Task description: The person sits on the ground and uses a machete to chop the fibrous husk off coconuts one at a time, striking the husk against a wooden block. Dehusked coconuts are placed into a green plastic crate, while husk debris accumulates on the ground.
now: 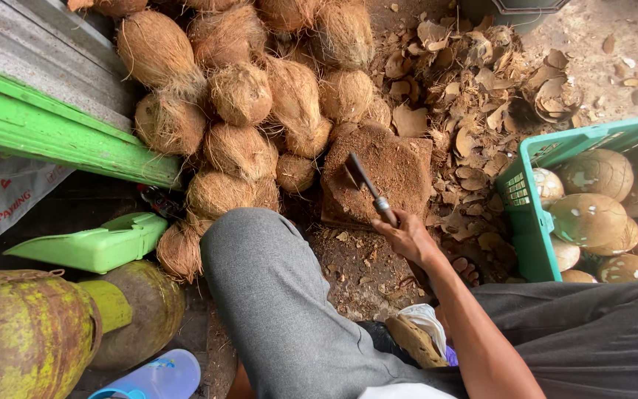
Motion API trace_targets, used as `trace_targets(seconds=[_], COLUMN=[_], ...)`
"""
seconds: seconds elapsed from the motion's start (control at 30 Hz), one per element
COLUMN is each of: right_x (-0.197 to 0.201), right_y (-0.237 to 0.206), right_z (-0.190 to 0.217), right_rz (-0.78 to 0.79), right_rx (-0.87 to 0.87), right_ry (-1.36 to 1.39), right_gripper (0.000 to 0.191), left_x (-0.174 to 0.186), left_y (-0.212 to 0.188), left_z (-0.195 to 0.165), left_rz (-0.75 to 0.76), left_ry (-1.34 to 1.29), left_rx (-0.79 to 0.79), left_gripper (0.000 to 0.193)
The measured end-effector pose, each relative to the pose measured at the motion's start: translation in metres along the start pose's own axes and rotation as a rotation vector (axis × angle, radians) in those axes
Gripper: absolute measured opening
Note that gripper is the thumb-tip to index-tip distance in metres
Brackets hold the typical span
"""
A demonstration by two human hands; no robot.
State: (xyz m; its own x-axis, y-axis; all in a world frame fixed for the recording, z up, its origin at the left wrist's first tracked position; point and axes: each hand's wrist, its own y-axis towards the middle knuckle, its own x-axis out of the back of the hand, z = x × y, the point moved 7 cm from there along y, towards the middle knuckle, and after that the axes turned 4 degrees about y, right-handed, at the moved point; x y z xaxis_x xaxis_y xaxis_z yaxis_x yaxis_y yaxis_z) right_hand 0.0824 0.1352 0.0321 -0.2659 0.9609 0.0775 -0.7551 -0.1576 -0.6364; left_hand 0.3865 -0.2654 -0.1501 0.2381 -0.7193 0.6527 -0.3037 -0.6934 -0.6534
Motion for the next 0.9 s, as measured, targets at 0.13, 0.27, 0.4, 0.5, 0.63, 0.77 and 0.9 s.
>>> trace_targets(seconds=[0.13,0.27,0.4,0.5,0.63,0.77,0.9], right_x=[0.045,0.101,0.107,0.084,0.057,0.047,0.052], right_y=[0.003,-0.009,-0.022,-0.022,-0.024,-0.041,-0.069], right_z=[0.004,0.01,0.018,0.022,0.032,0.055,0.085], right_rz=[-0.268,-0.539,-0.488,-0.357,-0.274,-0.226,-0.267], right_rx=[0.063,0.125,0.239,0.228,0.13,0.115,0.208], right_ry=[0.017,0.202,0.419,0.563,0.535,0.535,0.557], right_gripper=[0.021,0.021,0.025,0.03,0.024,0.023,0.023], left_x=[0.036,0.103,0.169,0.212,0.252,0.242,0.145], left_y=[0.017,-0.001,-0.068,-0.12,-0.178,-0.213,-0.232], left_z=[-0.033,-0.105,-0.213,-0.32,-0.446,-0.547,-0.612], left_rz=[-0.122,-0.203,-0.032,-0.053,-0.044,0.117,0.185], left_ry=[-0.124,-0.383,-0.658,-0.769,-0.571,-0.2,0.224], left_rx=[-0.068,-0.291,-0.595,-0.956,-1.283,-1.317,-1.502], left_gripper=[0.085,0.091,0.084,0.101,0.1,0.108,0.11])
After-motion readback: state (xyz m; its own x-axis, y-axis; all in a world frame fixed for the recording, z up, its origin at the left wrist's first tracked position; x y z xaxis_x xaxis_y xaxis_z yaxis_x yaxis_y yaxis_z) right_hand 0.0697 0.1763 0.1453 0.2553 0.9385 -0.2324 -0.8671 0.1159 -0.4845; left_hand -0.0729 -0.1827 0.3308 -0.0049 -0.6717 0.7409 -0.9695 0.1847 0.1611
